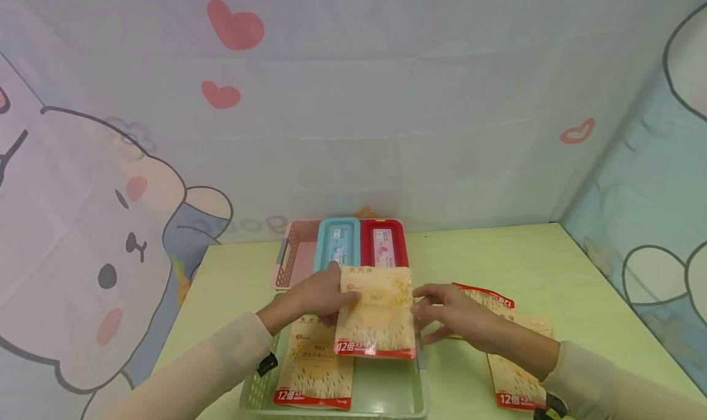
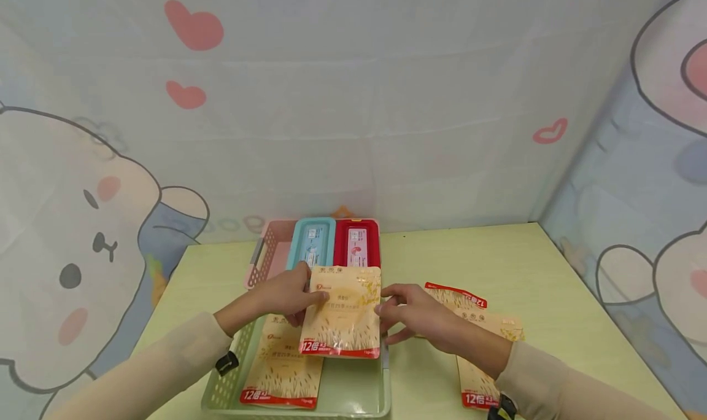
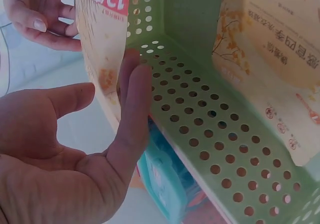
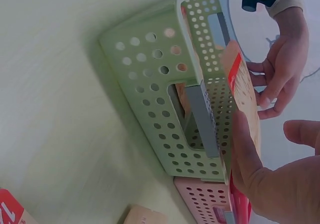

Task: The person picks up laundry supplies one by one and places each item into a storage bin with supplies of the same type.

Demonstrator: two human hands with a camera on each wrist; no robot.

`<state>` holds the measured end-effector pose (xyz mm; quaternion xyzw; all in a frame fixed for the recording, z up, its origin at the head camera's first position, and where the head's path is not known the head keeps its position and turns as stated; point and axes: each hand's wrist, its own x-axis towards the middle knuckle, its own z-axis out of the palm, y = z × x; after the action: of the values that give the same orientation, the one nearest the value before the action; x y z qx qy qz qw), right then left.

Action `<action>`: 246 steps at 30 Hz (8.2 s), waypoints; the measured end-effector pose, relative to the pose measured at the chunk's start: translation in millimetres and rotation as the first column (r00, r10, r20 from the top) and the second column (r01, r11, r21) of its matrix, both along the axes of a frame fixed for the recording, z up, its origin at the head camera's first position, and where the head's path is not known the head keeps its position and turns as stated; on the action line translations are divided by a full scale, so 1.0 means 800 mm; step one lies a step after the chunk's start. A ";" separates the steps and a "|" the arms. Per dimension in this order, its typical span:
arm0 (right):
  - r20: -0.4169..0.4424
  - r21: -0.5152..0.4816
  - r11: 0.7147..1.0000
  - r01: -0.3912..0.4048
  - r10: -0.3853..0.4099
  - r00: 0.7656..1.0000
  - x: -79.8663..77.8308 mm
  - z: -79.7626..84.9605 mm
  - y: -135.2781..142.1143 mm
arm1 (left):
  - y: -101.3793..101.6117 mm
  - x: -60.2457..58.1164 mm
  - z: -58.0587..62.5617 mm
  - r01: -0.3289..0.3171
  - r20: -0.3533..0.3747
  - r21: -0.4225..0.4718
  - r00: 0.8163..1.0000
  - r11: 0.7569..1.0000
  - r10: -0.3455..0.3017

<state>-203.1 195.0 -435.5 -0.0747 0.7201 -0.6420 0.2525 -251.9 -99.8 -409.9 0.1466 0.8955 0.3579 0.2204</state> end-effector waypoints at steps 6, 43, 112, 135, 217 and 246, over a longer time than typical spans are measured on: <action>0.031 -0.017 0.999 -0.039 0.040 0.999 0.000 -0.007 -0.003 | -0.002 0.006 -0.005 -0.002 0.060 -0.052 0.998 0.999 0.005; 0.060 0.005 0.994 -0.110 0.110 0.992 0.007 -0.007 -0.008 | -0.002 0.019 0.007 0.009 0.186 -0.148 0.982 0.989 0.019; 0.229 0.126 0.980 -0.151 0.119 0.966 0.036 -0.010 -0.076 | 0.004 0.016 -0.066 0.105 0.211 -0.265 0.976 0.959 -0.049; 0.123 0.175 0.970 -0.171 0.151 0.981 0.046 -0.005 -0.082 | 0.010 0.021 -0.060 0.102 0.140 -0.280 0.988 0.955 -0.065; -0.397 0.514 0.836 -0.191 0.430 0.811 0.039 0.100 -0.035 | -0.010 0.003 0.024 0.486 -0.022 -0.081 0.872 0.870 -0.489; -0.689 0.708 0.674 0.210 0.594 0.415 -0.013 0.124 0.030 | -0.021 -0.030 0.055 0.245 -0.594 -0.356 0.686 0.902 -0.421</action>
<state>-213.3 219.3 -336.3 -0.3891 0.9081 -0.1337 -0.0782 -276.0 -117.0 -366.3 0.3954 0.9099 0.1218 -0.0307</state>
